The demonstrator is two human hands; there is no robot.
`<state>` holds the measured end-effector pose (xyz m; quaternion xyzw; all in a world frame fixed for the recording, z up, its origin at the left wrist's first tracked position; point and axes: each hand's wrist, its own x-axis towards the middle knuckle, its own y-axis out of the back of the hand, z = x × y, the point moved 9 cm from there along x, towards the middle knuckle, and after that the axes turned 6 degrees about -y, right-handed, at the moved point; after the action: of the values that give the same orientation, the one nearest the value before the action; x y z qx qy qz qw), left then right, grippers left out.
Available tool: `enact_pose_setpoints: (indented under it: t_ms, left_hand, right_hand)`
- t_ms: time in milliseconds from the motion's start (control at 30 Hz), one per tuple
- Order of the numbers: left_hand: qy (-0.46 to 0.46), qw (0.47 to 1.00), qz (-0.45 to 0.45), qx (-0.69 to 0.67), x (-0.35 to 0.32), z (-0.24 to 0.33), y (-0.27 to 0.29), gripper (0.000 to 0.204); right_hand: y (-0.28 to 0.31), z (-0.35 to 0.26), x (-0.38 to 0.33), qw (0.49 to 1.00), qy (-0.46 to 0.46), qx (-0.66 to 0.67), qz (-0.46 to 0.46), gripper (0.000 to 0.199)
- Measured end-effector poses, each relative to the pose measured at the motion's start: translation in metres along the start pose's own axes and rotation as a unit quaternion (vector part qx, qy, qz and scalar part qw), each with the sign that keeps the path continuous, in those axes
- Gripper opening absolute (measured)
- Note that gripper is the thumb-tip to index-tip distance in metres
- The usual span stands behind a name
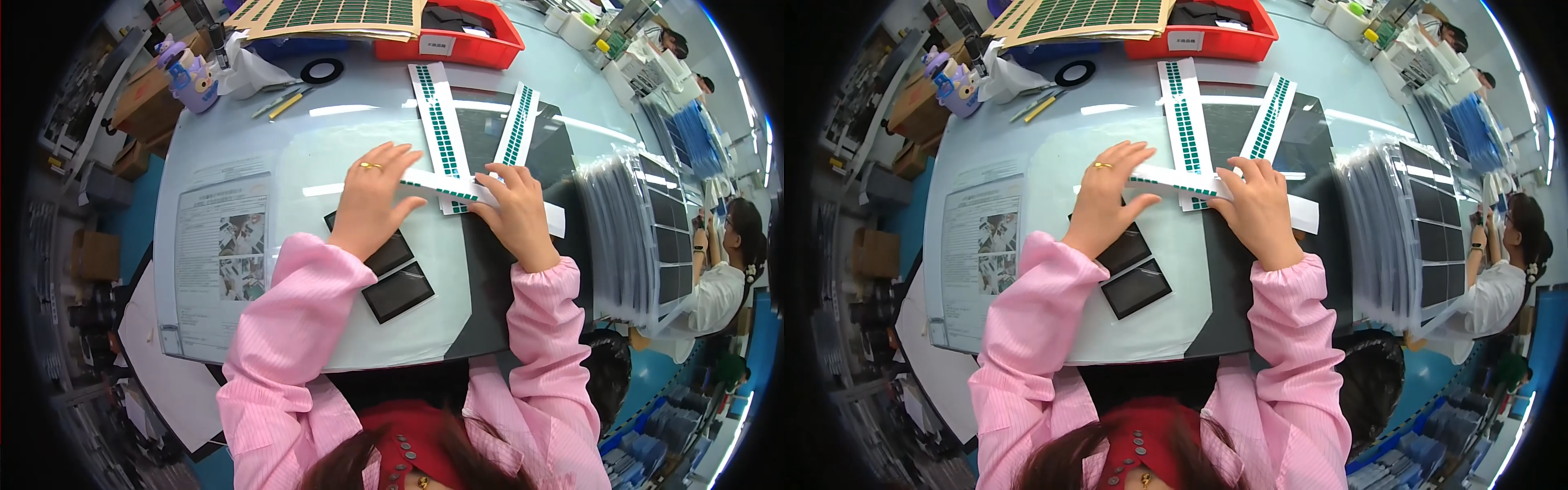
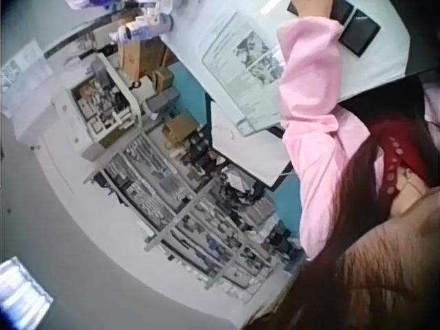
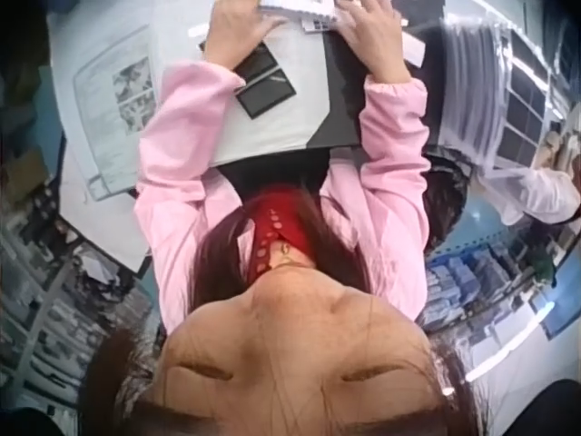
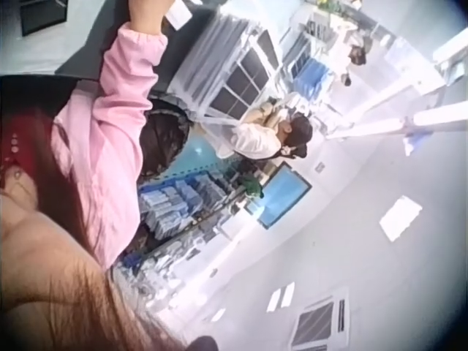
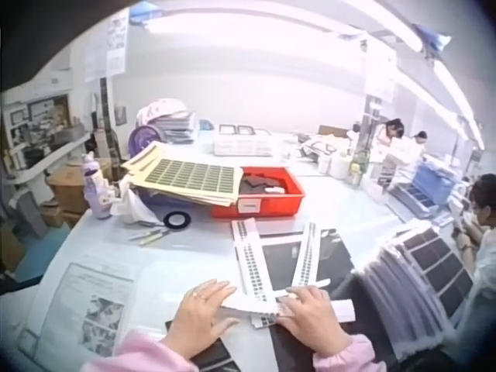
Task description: Applying small adhesive components and labels to solar cell units at a factory workbench.
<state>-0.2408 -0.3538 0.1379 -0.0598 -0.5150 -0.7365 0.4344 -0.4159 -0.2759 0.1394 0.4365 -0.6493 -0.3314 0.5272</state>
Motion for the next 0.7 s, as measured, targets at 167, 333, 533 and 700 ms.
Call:
enact_pose_setpoints:
  t_ms: [167, 333, 533, 700]
  left_hand:
    - [-0.040, 0.995, -0.058, 0.068, 0.013, 0.014, -0.029, 0.040]
    - [-0.043, 0.996, -0.032, 0.075, 0.015, 0.009, -0.036, 0.015]
    - [-0.058, 0.993, -0.022, 0.104, 0.012, 0.006, -0.037, 0.011]
    - [-0.046, 0.995, 0.062, 0.070, 0.008, 0.008, -0.003, 0.020]
  right_hand:
    - [-0.004, 0.004, 0.001, 0.988, -0.072, 0.130, -0.041, 0.022]
    - [-0.009, 0.000, -0.001, 0.987, -0.050, 0.150, -0.005, 0.010]
    - [-0.014, -0.005, -0.002, 0.994, -0.030, 0.103, -0.011, 0.009]
    - [-0.008, -0.009, -0.010, 0.927, -0.132, 0.340, -0.084, 0.009]
